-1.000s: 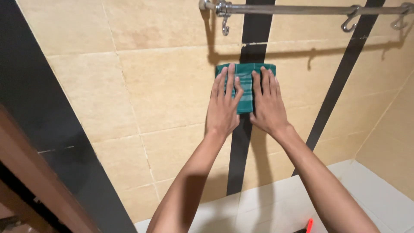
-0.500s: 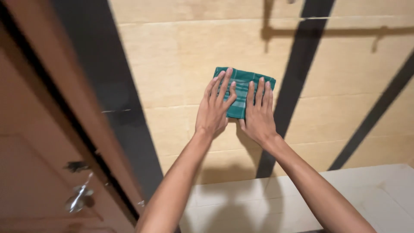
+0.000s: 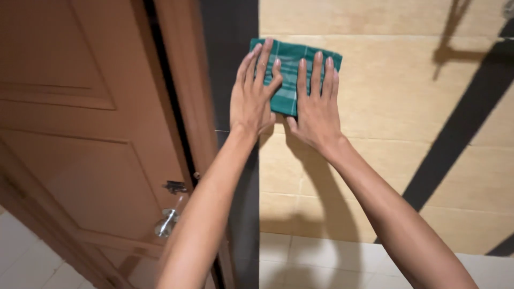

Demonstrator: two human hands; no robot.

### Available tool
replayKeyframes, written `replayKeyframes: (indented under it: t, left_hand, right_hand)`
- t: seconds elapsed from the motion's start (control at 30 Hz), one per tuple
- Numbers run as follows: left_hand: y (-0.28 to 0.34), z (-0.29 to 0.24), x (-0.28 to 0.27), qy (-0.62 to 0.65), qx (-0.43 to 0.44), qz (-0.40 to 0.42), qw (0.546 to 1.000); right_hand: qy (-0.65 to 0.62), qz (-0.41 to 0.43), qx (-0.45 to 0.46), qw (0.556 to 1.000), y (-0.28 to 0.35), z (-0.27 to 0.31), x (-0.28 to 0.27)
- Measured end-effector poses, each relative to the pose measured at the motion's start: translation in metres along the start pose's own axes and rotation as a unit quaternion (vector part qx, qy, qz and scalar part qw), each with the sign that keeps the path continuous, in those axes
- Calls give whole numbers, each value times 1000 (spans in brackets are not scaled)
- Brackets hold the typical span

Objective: The person wets a green cloth in a sink, then sprays a cleaning solution onto the tiled walls of a bathroom stall. They wipe the sprayed areas with the cloth, moving from the lower wall sections upward along the vertical seams.

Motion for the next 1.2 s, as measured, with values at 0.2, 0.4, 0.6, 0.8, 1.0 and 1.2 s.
replayKeyframes:
  t: [0.2, 0.4, 0.6, 0.8, 1.0, 1.2]
  left_hand:
    - [15, 51, 16, 5, -52, -7, 999]
    - [42, 68, 31, 72, -75, -26, 994]
    - [61, 49, 32, 109, -101, 19, 989]
    - [105, -2, 64, 176, -115, 28, 977]
    - [123, -34, 80, 289, -128, -9, 949]
    - [95, -40, 62, 282, -83, -93, 951]
  right_hand:
    - [-6, -21, -28, 999, -32, 45, 1]
    - [-33, -50, -68, 996, -36, 74, 10]
    - [18, -35, -87, 995, -19, 72, 20]
    - [16, 2, -131, 991, 26, 70, 39]
    - [45, 14, -154, 987, 48, 58, 43]
    - [55, -6, -137, 989, 36, 27, 18]
Point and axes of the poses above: each hand's wrist, its own y-axis away from the middle knuckle, its own x-axis out of the palm, z = x × y, the point moved 6 cm from there along -y, towards the middle knuckle, and after that the axes turned 11 degrees about x, right-handed, at the moved point
